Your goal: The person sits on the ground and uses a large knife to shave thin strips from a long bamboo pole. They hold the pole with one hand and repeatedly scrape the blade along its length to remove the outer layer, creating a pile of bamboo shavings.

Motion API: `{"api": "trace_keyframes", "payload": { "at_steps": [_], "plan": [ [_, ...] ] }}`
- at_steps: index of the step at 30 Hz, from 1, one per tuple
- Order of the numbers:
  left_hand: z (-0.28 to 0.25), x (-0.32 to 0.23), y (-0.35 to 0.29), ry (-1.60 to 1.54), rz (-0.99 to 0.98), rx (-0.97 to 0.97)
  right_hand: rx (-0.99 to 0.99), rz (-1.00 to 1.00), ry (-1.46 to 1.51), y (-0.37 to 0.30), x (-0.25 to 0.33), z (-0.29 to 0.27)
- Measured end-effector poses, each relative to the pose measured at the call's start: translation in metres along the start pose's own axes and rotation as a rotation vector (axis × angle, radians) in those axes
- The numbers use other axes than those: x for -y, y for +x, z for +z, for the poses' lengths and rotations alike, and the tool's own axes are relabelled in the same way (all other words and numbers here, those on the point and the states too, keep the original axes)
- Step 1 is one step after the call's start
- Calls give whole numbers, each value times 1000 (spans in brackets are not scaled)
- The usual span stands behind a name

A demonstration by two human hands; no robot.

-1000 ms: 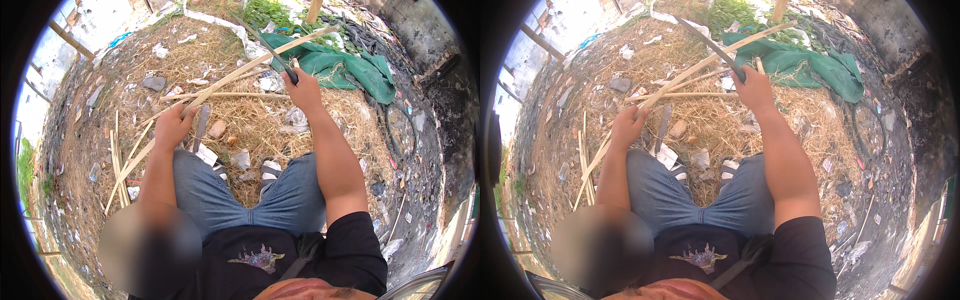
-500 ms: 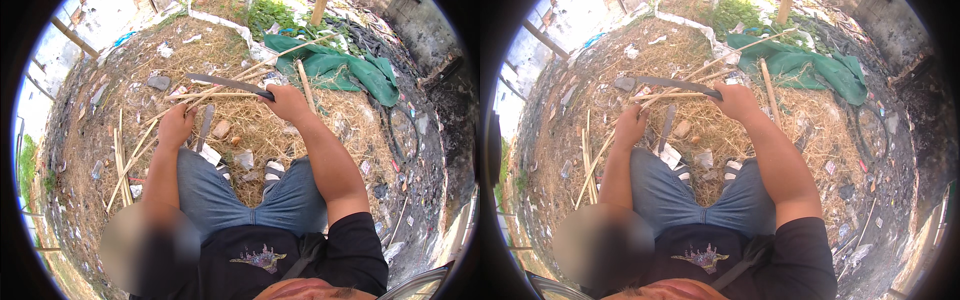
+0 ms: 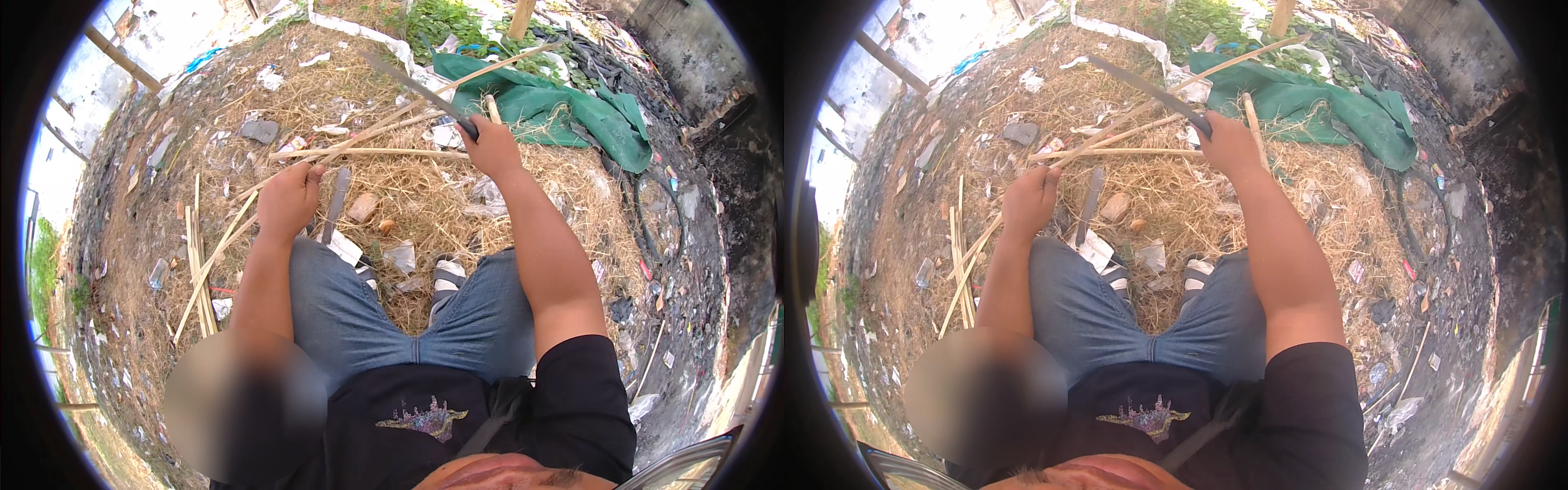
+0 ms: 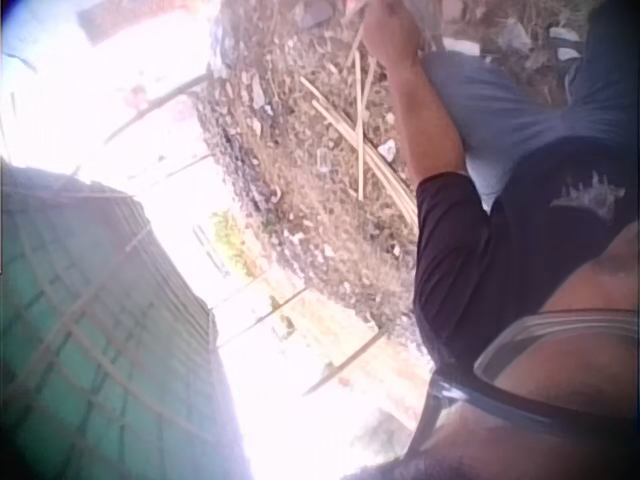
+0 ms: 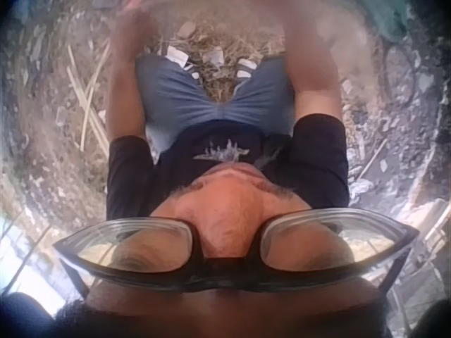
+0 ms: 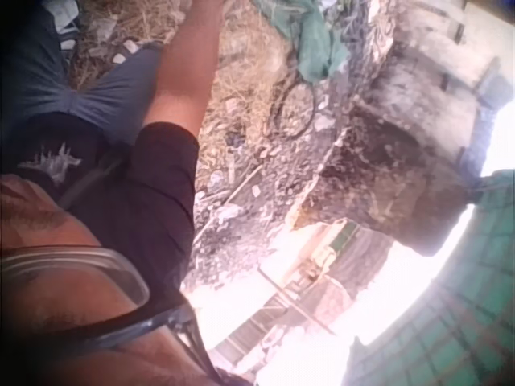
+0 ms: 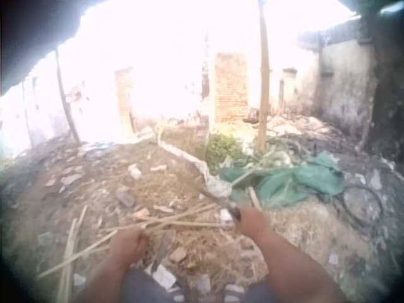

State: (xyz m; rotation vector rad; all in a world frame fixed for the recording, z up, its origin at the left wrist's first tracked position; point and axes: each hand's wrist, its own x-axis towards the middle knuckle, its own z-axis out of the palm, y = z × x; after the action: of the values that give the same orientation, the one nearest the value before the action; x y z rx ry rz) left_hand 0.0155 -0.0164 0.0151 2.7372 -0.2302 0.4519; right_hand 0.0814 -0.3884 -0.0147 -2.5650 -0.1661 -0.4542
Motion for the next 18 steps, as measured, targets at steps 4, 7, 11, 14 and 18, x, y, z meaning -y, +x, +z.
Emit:
{"api": "trace_keyframes", "payload": {
  "at_steps": [4,7,11,14,18],
  "plan": [
    [3,12,-3,-32,-66,50,-59,-80,-36,-1,-5,-3],
    [-2,2,-4,-117,-106,128,8,-79,-144,-9,-7,-4],
    [-5,2,7,-70,-125,143,86,89,-197,-8,-1,-5],
    [-11,9,4,-286,-204,133,-40,-10,-158,-9,32,-10],
    [-22,3,-6,-213,-147,101,-86,-81,-212,-8,24,-20]
  ]
}}
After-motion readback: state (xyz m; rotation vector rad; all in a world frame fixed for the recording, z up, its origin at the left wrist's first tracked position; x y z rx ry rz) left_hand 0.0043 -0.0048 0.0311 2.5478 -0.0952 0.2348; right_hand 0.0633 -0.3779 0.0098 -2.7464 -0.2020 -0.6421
